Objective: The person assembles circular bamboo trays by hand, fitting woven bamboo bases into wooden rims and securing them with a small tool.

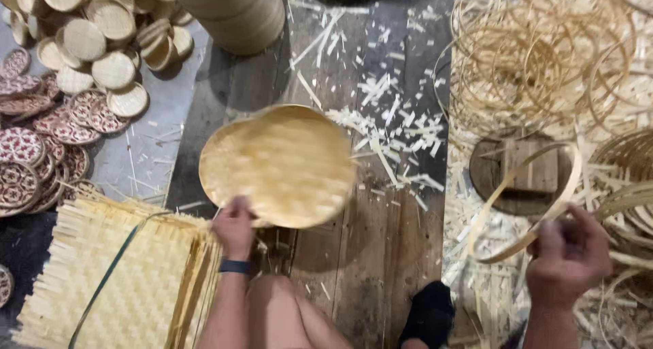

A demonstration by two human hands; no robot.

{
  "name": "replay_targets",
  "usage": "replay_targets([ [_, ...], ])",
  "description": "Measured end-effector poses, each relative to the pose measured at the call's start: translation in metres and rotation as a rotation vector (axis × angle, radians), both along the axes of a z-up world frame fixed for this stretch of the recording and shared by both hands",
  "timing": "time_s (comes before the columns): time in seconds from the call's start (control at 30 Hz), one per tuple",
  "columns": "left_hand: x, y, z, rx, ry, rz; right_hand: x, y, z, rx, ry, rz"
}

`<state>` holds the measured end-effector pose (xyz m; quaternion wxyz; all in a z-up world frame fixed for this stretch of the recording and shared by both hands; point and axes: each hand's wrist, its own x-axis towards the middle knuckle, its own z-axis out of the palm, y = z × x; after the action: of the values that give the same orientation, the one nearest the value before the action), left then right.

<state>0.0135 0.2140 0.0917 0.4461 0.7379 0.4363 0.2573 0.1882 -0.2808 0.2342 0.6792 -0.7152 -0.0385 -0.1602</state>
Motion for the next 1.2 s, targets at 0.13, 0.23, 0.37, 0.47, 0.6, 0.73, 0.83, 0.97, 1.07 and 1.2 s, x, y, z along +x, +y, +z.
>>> replay_targets([
  [0.13,0.012,-0.104,-0.054,-0.458,-0.072,-0.129,0.0,-0.008,0.012,0.073,0.113,0.099],
  [0.23,0.014,-0.15,-0.092,-0.134,0.194,-0.251,0.003,0.0,0.018,-0.353,-0.092,0.128],
  [0.37,0.012,-0.172,-0.112,-0.23,0.264,-0.284,0.011,0.018,0.006,-0.888,-0.465,0.193],
  [0.47,0.033,-0.175,-0.071,-0.232,0.255,-0.343,0.018,0.037,-0.008,-1.025,-0.532,0.438],
  [0.6,0.078,-0.177,0.004,-0.733,-0.114,-0.828,0.023,0.074,-0.056,-1.14,-0.491,0.695],
  [0.73,0.12,-0.188,0.004,-0.37,0.04,-0.848,0.046,0.083,-0.12,-0.786,-0.076,0.648],
  [0.83,0.138,-0.162,-0.017,-0.322,0.086,-0.673,0.058,0.055,-0.151,-0.658,0.151,0.535],
  [0.97,0.151,-0.155,-0.053,0.346,-0.046,-0.815,0.038,0.057,-0.18,-0.758,0.151,0.353],
  [1.07,0.158,-0.156,-0.076,0.379,-0.076,-0.866,0.031,0.065,-0.19,-0.796,0.057,0.291],
  [1.2,0.164,-0.155,-0.098,0.238,-0.073,-0.903,0.038,0.074,-0.193,-0.77,0.004,0.252],
])
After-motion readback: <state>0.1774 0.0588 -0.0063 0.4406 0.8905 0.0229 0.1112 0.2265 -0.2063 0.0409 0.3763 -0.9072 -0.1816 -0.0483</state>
